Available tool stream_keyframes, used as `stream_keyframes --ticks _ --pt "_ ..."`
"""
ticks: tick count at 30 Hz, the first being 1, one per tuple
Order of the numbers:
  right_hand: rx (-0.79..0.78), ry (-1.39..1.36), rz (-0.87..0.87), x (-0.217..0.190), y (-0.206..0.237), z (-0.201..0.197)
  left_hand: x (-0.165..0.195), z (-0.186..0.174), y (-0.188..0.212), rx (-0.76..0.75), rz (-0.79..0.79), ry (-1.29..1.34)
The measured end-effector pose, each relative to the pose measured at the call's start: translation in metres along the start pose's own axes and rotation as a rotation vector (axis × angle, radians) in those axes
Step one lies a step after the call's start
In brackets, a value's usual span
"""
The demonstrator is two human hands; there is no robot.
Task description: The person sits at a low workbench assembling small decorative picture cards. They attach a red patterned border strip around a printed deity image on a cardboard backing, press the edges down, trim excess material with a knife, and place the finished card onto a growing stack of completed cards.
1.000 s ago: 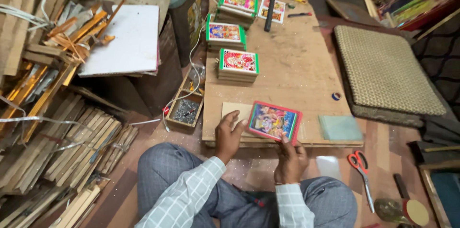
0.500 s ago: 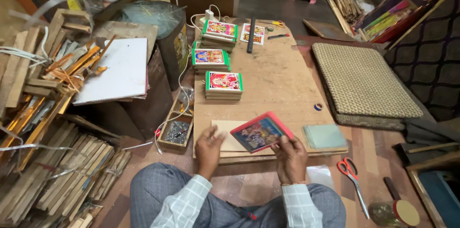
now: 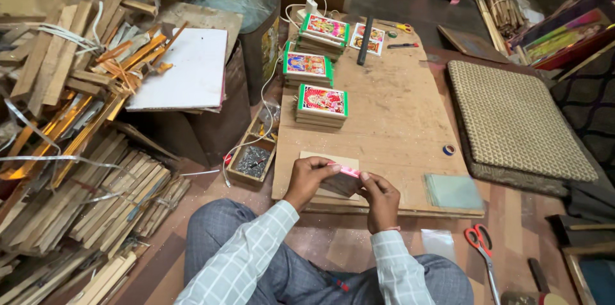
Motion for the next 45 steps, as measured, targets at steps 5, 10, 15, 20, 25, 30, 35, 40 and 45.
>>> stream_keyframes --ticks 5,10,15,20,25,30,35,40,45 --pt "0.110 -0.017 -0.015 -0.003 -0.001 0.006 -0.005 0.000 0.002 0.007 -0.024 0.028" --pt "0.154 -0.094 -0.051 0.004 0.005 0.008 -0.006 0.007 0.012 0.092 0.002 0.211" --pt "0.232 -0.044 -0.010 0.012 0.015 0.007 -0.002 0.014 0.023 0.191 0.036 0.214" --pt "0.280 0.034 -0.050 -0.007 0.020 0.020 0.004 0.014 0.024 0.207 0.003 0.168" --pt "0.338 0.923 -0.668 -0.071 0.058 0.056 0.001 0.014 0.011 0.236 0.025 0.056" --pt "0.012 1.397 -0.880 -0.077 0.062 0.088 -0.012 0.012 0.002 0.248 0.009 0.059" --pt "-0.069 1.363 -0.697 -0.073 0.033 0.075 0.003 0.013 0.007 0.235 -0.061 0.095" --pt "-0.174 1.170 -0.562 -0.075 0.013 0.059 0.075 0.026 0.037 0.143 0.502 -0.638" --pt "-0.166 1.048 -0.437 -0.068 0.002 0.048 0.078 0.024 0.021 -0.114 0.443 -0.780"
Point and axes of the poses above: each hand's wrist, its own y-axis away from the middle knuckle, its own z-axis out of the palm, x = y × z, the point moved 6 cm from there along -y, towards the middle knuckle, and after that the axes turned 11 degrees about -x, right-handed, at the moved point
